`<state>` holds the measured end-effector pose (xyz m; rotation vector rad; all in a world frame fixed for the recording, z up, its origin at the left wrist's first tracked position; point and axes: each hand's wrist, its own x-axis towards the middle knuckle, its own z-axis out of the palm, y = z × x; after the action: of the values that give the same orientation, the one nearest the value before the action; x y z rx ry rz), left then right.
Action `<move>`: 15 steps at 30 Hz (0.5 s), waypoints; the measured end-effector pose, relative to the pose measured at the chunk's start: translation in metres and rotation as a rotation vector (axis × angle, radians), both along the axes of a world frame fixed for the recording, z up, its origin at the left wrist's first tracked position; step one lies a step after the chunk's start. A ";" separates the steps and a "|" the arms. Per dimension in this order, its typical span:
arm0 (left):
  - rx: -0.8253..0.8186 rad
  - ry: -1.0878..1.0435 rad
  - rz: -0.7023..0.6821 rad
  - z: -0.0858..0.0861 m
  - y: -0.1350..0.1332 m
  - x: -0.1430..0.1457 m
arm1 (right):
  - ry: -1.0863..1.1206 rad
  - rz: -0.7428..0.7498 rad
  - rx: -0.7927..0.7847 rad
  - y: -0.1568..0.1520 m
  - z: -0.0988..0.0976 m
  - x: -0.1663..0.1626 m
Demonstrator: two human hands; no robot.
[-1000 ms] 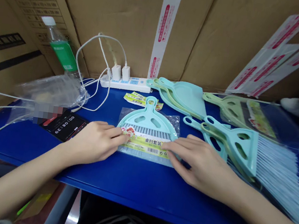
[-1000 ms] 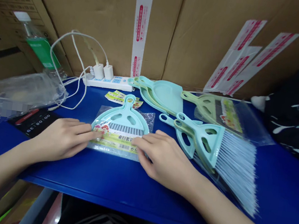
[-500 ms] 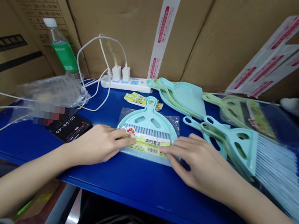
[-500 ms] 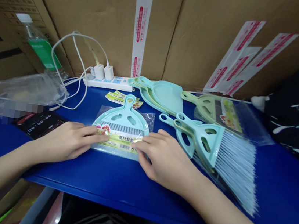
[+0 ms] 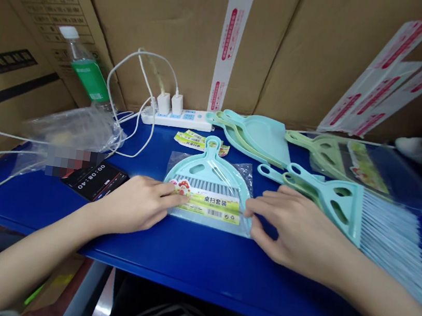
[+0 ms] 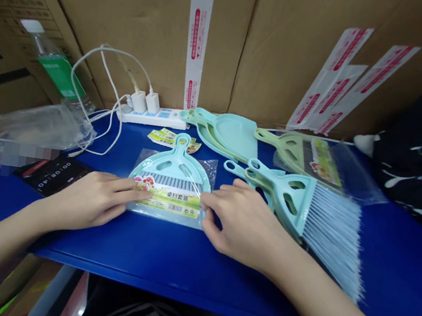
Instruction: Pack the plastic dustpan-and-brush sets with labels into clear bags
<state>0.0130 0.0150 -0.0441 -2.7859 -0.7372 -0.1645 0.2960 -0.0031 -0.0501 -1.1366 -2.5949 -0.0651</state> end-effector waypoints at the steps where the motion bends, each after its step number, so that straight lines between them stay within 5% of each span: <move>1: 0.005 -0.005 -0.008 0.000 0.000 0.000 | -0.003 0.004 0.005 0.000 0.000 0.000; 15: 0.057 -0.014 0.038 0.006 0.000 -0.005 | -0.030 0.044 -0.015 0.002 -0.003 0.002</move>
<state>0.0076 0.0145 -0.0378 -2.7175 -0.7756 -0.1953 0.2983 -0.0011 -0.0536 -1.0914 -2.6494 -0.0530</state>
